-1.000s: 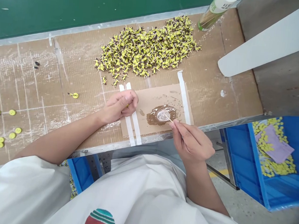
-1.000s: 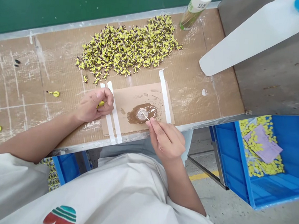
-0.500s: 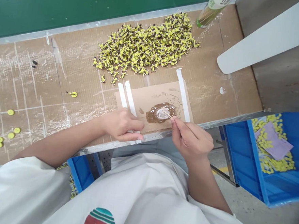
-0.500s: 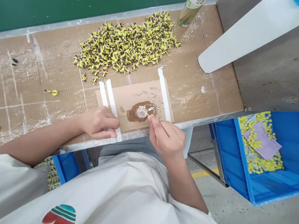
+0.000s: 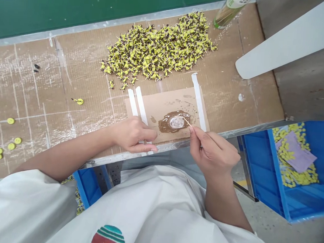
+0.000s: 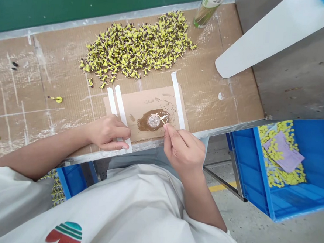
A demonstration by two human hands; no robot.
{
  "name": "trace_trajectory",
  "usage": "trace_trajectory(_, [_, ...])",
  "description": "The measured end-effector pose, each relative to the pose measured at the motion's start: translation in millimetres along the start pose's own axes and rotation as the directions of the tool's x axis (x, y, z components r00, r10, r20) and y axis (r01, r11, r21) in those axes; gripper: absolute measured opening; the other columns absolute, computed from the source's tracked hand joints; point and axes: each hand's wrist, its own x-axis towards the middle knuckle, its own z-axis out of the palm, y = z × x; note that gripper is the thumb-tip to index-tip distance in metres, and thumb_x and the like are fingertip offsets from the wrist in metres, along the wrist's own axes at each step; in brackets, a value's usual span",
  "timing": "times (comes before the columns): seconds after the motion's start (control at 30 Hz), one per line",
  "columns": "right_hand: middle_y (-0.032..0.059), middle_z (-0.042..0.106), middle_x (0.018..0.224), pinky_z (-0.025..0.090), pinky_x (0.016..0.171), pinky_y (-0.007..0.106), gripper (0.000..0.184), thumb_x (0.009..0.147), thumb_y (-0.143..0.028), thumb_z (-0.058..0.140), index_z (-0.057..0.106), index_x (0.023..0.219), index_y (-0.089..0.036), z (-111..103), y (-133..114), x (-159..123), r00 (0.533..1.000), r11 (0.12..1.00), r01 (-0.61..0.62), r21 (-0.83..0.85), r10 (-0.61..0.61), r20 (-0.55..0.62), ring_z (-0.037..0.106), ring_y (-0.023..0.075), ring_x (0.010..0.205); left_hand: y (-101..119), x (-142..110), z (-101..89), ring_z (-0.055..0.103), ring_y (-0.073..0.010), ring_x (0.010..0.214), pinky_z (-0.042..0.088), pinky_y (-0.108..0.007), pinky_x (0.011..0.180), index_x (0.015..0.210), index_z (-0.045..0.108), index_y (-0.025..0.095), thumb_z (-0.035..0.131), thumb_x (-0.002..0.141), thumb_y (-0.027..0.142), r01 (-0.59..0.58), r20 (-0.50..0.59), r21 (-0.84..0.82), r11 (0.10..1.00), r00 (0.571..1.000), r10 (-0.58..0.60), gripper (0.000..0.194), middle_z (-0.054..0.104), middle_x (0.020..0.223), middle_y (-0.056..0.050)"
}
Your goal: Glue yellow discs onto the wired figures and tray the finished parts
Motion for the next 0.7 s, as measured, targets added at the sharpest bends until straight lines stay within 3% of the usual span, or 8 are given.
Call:
trace_trajectory(0.23, [-0.0056,0.057,0.059,0.041,0.056,0.020,0.013,0.083,-0.010,0.073,0.069,0.094,-0.017,-3.4,-3.4,1.0,0.997,0.989,-0.020,0.145,0.009,0.076,0.047,0.0069,0.052,0.4,0.6,-0.1,0.055,-0.0123,0.049,0.032,-0.028,0.048,0.077,0.049,0.021,0.051,0.097,0.039,0.015,-0.016,-0.040,0.999,1.000,-0.015,0.027,0.057,0.058,0.001])
trace_trajectory(0.7, [-0.0052,0.059,0.057,0.039,0.054,0.020,0.008,0.087,-0.011,0.069,0.069,0.090,-0.018,1.2,-11.2,6.7,0.998,0.996,-0.048,0.071,0.044,0.054,0.047,0.0071,0.049,1.1,0.4,-0.1,0.055,-0.0128,0.048,0.033,-0.028,0.047,0.076,0.048,0.021,0.048,0.098,0.041,0.029,0.012,-0.017,0.999,1.000,-0.029,0.030,0.056,0.056,0.001])
